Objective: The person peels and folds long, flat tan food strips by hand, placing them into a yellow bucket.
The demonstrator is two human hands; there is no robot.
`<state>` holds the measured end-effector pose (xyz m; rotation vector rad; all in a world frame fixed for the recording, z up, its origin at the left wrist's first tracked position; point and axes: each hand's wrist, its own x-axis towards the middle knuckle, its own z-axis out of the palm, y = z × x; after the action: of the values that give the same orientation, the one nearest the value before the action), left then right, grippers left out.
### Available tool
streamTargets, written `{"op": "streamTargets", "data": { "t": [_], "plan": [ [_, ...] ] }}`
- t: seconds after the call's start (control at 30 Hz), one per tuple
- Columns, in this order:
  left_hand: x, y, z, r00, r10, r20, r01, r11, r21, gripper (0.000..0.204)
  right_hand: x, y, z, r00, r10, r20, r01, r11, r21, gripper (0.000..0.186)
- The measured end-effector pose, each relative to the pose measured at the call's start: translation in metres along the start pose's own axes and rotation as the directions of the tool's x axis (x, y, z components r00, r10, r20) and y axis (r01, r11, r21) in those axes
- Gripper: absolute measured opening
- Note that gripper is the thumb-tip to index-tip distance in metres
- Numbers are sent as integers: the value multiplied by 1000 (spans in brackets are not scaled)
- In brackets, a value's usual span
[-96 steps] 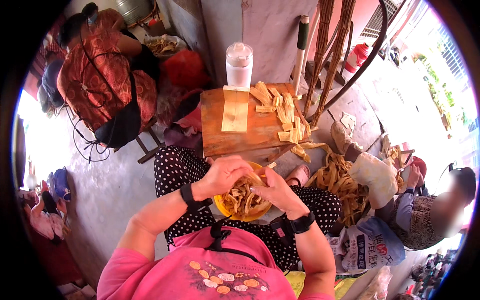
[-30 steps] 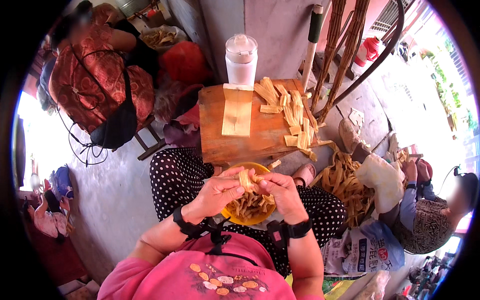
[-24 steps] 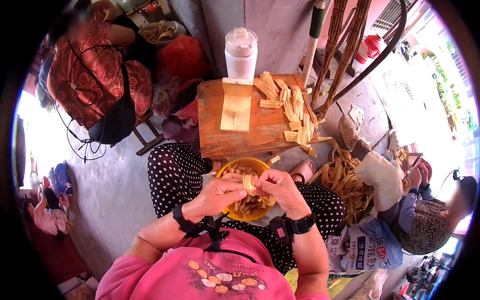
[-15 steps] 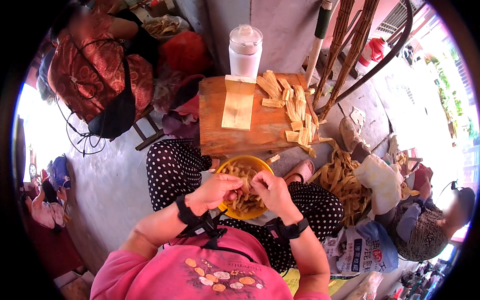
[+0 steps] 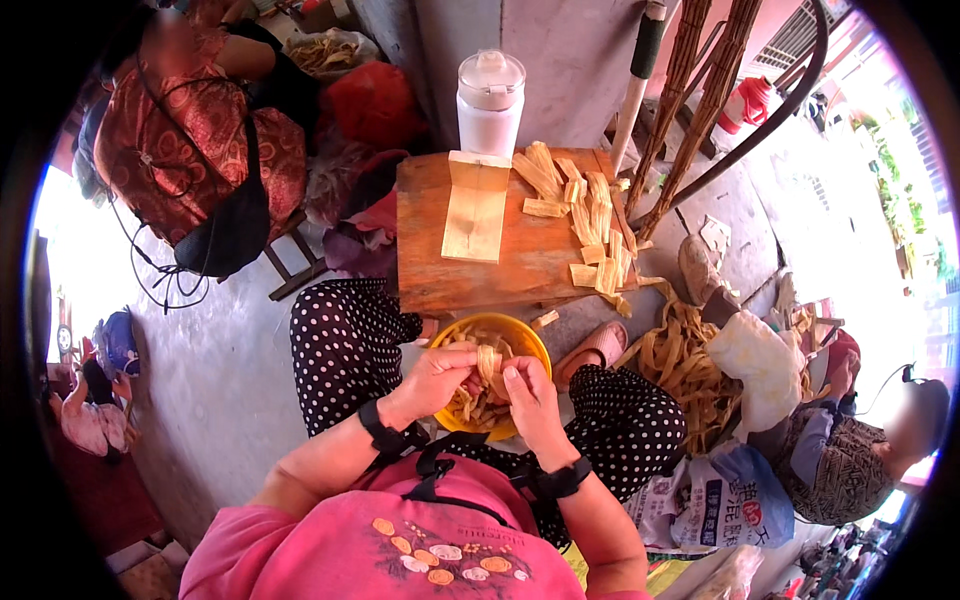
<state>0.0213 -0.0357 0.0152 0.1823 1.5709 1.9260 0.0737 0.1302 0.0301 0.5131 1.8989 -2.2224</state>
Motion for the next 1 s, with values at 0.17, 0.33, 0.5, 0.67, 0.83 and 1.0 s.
{"op": "streamTargets", "data": {
  "t": [0.17, 0.33, 0.5, 0.67, 0.83, 1.0],
  "plan": [
    [1, 18, -1, 999, -43, -16, 44, 994, 97, 14, 7, -13, 1, 987, 154, 53, -160, 978, 133, 4],
    [3, 23, -8, 986, 94, 139, -145, 894, 423, 12, 8, -2, -5, 988, -77, 130, 100, 980, -173, 10],
    [4, 37, -4, 976, 48, 213, -171, 777, 607, 16, 3, 1, -4, 990, -10, 139, 19, 998, -66, 18],
    [12, 23, -2, 950, 222, 221, -313, 692, 651, 16, 3, -2, 11, 996, 81, 41, -79, 996, -50, 18],
    [13, 12, 2, 995, 16, -96, 3, 981, 196, 11, 14, 4, 10, 995, 92, -35, -92, 996, 5, 11],
    [14, 16, 5, 946, -252, -206, 142, 890, -434, 9, 17, -11, 18, 997, 40, -70, -34, 996, 84, 10]
  ]
}}
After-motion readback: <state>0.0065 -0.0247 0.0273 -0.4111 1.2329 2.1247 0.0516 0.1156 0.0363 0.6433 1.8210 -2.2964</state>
